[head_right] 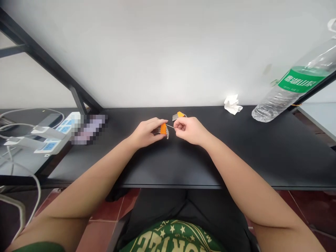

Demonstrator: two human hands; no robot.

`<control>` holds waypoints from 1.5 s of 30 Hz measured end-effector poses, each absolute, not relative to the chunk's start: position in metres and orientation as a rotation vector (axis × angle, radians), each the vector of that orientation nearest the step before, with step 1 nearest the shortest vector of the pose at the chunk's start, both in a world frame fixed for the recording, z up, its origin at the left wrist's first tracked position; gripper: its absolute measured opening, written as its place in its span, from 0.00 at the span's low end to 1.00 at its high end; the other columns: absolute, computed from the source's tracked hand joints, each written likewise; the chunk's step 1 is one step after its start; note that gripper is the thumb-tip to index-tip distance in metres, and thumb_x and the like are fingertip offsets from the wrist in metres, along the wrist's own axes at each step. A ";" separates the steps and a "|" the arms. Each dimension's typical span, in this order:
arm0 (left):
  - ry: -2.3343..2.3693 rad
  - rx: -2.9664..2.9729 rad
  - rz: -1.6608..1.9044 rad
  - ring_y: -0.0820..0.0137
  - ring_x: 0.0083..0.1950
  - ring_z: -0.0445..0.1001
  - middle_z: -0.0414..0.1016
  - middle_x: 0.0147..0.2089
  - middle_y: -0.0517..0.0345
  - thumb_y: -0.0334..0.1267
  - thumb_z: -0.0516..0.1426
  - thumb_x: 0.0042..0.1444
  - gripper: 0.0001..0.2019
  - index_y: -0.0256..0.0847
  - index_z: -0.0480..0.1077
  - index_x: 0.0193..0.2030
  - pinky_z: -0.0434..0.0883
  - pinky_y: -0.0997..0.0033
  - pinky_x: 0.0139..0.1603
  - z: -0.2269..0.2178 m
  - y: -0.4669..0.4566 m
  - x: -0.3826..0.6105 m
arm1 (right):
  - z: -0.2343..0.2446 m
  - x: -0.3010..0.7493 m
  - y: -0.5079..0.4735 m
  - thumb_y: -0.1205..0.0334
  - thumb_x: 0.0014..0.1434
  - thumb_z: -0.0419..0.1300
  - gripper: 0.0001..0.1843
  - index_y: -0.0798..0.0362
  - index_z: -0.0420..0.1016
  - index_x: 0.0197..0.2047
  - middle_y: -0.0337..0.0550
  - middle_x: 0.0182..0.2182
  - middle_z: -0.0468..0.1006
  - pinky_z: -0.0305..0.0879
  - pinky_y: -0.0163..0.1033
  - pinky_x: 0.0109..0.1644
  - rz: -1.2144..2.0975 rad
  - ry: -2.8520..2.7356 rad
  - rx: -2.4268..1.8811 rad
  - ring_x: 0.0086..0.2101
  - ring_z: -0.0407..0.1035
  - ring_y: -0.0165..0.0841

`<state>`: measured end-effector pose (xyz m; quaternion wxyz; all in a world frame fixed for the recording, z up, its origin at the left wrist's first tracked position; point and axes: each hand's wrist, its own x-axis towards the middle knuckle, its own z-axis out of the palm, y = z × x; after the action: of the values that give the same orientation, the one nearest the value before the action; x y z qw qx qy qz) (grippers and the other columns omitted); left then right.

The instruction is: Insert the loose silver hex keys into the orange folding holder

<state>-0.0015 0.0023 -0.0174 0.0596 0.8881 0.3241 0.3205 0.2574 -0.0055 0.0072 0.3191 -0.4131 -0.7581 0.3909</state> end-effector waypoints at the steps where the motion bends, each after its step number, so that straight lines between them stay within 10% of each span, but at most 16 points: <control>1: 0.983 2.683 0.964 0.72 0.38 0.77 0.80 0.47 0.53 0.38 0.64 0.62 0.23 0.44 0.71 0.64 0.73 0.74 0.38 -0.018 0.003 -0.002 | 0.008 0.258 -0.006 0.64 0.55 0.62 0.02 0.51 0.75 0.34 0.35 0.27 0.72 0.64 0.38 0.33 1.062 -1.973 -1.092 0.26 0.65 0.28; 20: 0.918 2.678 0.801 0.68 0.46 0.80 0.80 0.50 0.53 0.35 0.62 0.62 0.21 0.45 0.72 0.62 0.74 0.73 0.43 -0.005 -0.009 0.011 | 0.004 0.240 -0.002 0.53 0.48 0.80 0.23 0.54 0.71 0.31 0.36 0.23 0.73 0.58 0.29 0.20 1.826 -1.245 -1.006 0.21 0.63 0.23; 29: 0.958 2.615 0.856 0.69 0.43 0.78 0.79 0.48 0.53 0.38 0.64 0.61 0.23 0.44 0.71 0.63 0.75 0.72 0.44 -0.013 -0.005 0.009 | -0.001 0.246 0.000 0.61 0.55 0.74 0.15 0.55 0.75 0.40 0.39 0.31 0.78 0.68 0.31 0.30 1.921 -1.222 -0.900 0.26 0.69 0.24; 40: 1.004 2.730 0.608 0.70 0.40 0.77 0.78 0.43 0.57 0.35 0.61 0.62 0.10 0.43 0.75 0.51 0.69 0.73 0.37 -0.011 -0.006 0.013 | -0.001 0.230 -0.013 0.65 0.61 0.57 0.02 0.49 0.68 0.39 0.34 0.30 0.74 0.62 0.36 0.33 1.167 -1.949 -1.165 0.26 0.66 0.29; 45: 1.046 2.748 0.594 0.68 0.41 0.78 0.80 0.45 0.55 0.36 0.62 0.61 0.22 0.43 0.72 0.63 0.71 0.72 0.39 -0.016 0.000 0.006 | -0.002 0.247 -0.001 0.64 0.60 0.58 0.02 0.49 0.69 0.38 0.37 0.32 0.76 0.62 0.38 0.36 0.879 -2.155 -1.280 0.30 0.68 0.32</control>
<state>0.0059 0.0001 -0.0161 0.0707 0.9138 0.3479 0.1976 0.2472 -0.0014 -0.0023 0.2402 -0.4677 -0.7876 0.3214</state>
